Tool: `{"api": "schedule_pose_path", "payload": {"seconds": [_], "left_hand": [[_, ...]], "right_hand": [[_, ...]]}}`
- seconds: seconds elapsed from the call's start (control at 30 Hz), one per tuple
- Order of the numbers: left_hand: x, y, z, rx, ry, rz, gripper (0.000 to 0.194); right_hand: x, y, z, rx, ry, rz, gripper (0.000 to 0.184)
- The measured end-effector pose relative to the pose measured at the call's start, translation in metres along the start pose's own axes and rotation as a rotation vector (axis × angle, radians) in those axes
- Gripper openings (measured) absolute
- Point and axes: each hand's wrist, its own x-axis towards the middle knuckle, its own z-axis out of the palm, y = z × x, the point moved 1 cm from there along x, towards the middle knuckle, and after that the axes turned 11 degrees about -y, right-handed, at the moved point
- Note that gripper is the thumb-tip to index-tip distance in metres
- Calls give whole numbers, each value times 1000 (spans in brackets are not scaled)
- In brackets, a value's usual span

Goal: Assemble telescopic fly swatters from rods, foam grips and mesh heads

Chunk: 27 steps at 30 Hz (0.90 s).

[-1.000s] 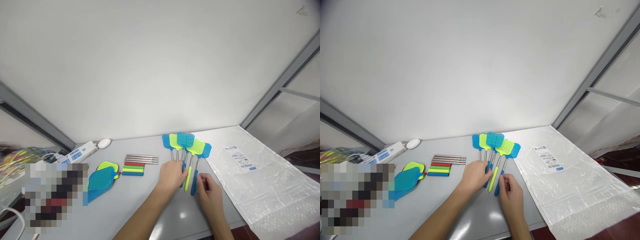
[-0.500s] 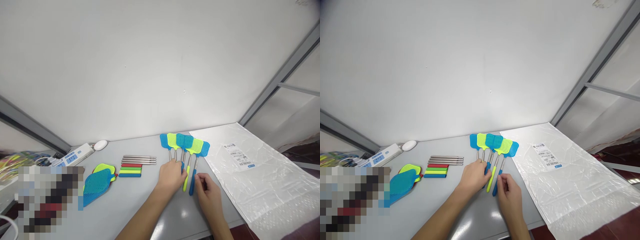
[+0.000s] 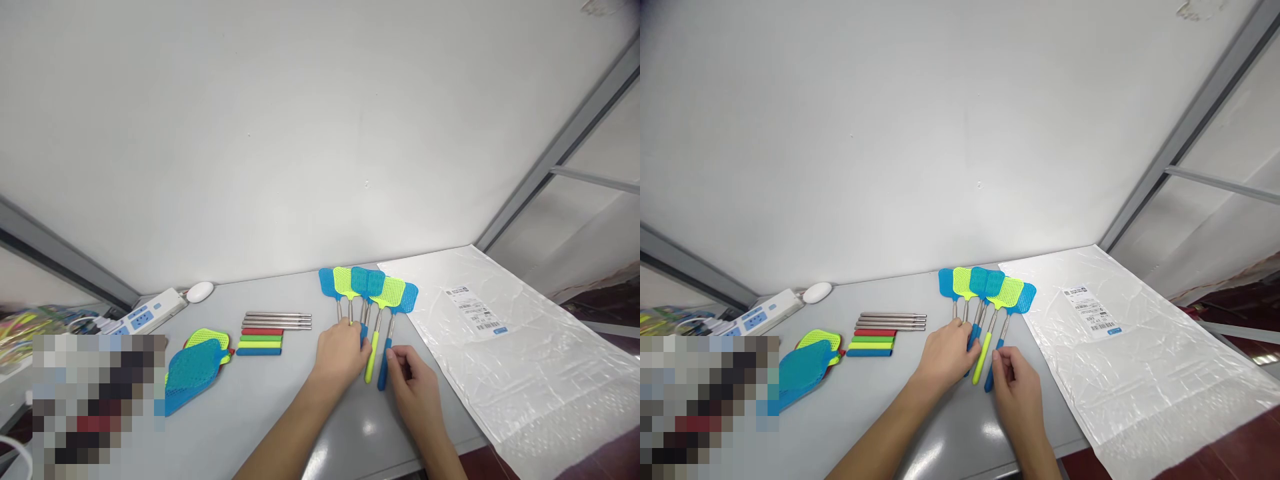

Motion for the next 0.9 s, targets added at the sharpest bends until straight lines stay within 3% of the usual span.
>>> {"api": "schedule_pose_path", "payload": {"seconds": [0.3,0.5,0.63,0.77,0.9], "left_hand": [[-6,-7,1,-38,41,25,21],[-29,-18,-2,-100,97,57,28],[-61,-50,11,-205,240,74,32],[-101,-101,31,-264,404,45,30],[-139,-146,38,-243,551,-32,20]], "right_hand": [[0,-2,1,23,-15,10,32],[0,-1,1,7,-9,-7,33],[0,-2,1,-24,1,-18,33],[-2,2,2,-69,23,-40,35],[-6,2,6,-161,44,-86,33]]}}
